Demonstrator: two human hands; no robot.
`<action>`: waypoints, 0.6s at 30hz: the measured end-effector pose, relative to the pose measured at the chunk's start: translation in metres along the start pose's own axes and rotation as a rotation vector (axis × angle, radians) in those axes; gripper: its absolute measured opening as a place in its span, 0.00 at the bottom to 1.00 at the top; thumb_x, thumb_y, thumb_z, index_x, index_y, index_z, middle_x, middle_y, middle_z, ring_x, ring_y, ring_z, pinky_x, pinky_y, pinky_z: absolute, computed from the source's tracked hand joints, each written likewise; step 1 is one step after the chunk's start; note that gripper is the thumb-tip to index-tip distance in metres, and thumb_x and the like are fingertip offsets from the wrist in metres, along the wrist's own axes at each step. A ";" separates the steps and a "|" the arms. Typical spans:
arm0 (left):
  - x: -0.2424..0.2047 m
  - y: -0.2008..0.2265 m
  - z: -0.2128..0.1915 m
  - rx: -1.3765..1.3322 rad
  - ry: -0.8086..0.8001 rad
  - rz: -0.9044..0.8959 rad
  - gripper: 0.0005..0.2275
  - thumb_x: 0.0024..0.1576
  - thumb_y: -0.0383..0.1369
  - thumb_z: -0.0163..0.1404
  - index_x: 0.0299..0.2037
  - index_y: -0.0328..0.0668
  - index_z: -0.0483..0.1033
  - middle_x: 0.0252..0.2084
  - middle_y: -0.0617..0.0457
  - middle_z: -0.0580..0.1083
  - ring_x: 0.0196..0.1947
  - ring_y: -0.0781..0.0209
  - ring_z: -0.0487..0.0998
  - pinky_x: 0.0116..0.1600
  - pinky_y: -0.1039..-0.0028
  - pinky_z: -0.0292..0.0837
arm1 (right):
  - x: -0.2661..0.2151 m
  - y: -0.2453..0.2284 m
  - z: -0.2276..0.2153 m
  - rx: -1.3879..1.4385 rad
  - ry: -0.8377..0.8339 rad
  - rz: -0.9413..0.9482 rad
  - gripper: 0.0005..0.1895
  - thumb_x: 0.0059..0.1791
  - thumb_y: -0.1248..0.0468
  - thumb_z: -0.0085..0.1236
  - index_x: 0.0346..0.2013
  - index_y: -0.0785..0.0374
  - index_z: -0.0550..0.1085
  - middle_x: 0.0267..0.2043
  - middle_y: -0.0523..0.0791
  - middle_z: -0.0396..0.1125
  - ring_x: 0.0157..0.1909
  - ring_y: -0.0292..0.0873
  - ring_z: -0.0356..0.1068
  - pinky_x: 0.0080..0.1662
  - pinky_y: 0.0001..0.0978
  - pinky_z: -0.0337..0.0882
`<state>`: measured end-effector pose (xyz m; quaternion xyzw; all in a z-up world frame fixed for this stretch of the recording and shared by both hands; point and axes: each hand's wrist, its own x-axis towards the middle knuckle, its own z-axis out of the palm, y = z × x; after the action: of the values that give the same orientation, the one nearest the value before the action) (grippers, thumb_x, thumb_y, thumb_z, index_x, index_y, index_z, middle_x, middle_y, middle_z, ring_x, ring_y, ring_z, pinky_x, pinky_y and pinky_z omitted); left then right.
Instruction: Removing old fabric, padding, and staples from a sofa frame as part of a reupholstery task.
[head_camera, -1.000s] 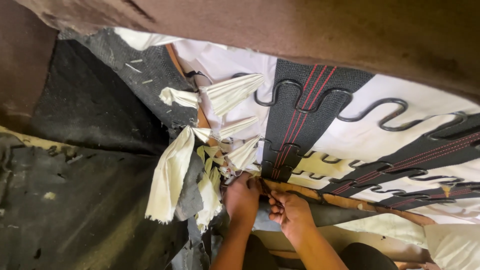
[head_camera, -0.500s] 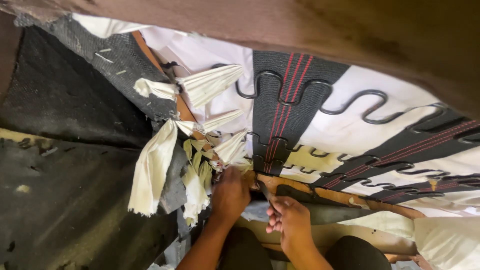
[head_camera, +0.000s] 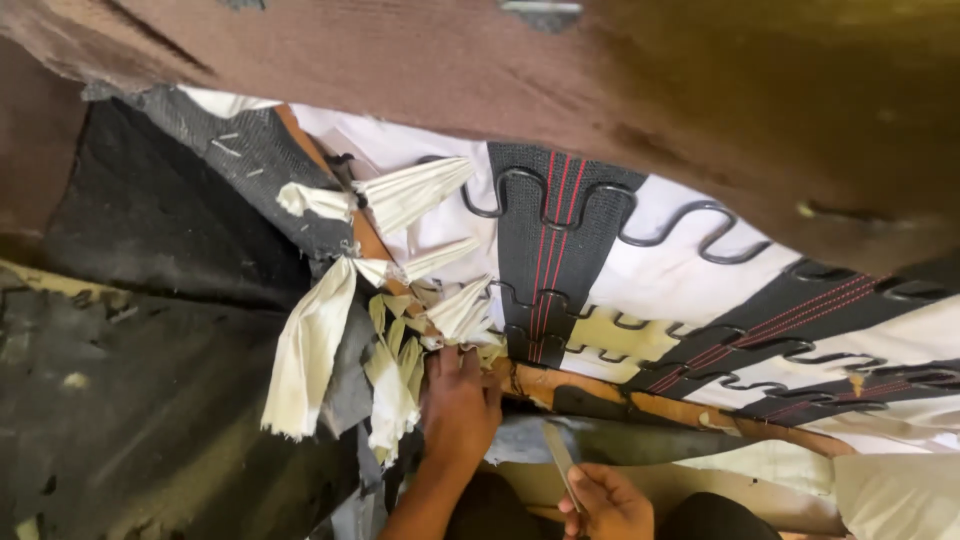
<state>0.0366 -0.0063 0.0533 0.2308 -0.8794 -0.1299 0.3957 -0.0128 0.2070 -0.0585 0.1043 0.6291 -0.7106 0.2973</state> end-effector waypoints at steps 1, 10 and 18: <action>-0.001 0.004 0.002 0.106 -0.086 -0.052 0.17 0.47 0.30 0.57 0.47 0.31 0.76 0.52 0.38 0.71 0.43 0.32 0.79 0.44 0.51 0.74 | -0.003 0.005 0.001 -0.015 0.029 -0.006 0.14 0.46 0.65 0.63 0.41 0.74 0.79 0.22 0.54 0.70 0.17 0.45 0.65 0.22 0.39 0.67; -0.011 -0.022 0.029 -0.192 -0.119 -0.290 0.06 0.52 0.27 0.55 0.38 0.44 0.81 0.48 0.46 0.79 0.44 0.38 0.79 0.47 0.54 0.75 | -0.019 -0.009 0.000 -0.030 0.003 -0.087 0.13 0.47 0.63 0.62 0.39 0.74 0.78 0.21 0.51 0.69 0.17 0.43 0.64 0.20 0.37 0.66; -0.013 0.016 0.031 -0.125 -0.131 -0.305 0.07 0.56 0.34 0.53 0.43 0.47 0.79 0.48 0.45 0.75 0.37 0.37 0.80 0.40 0.52 0.75 | -0.025 -0.013 -0.005 -0.089 -0.020 -0.184 0.12 0.48 0.62 0.62 0.40 0.70 0.79 0.23 0.50 0.71 0.18 0.40 0.65 0.22 0.34 0.66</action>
<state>0.0160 0.0158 0.0310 0.3275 -0.8482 -0.2578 0.3268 -0.0005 0.2194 -0.0355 0.0258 0.6642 -0.7070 0.2415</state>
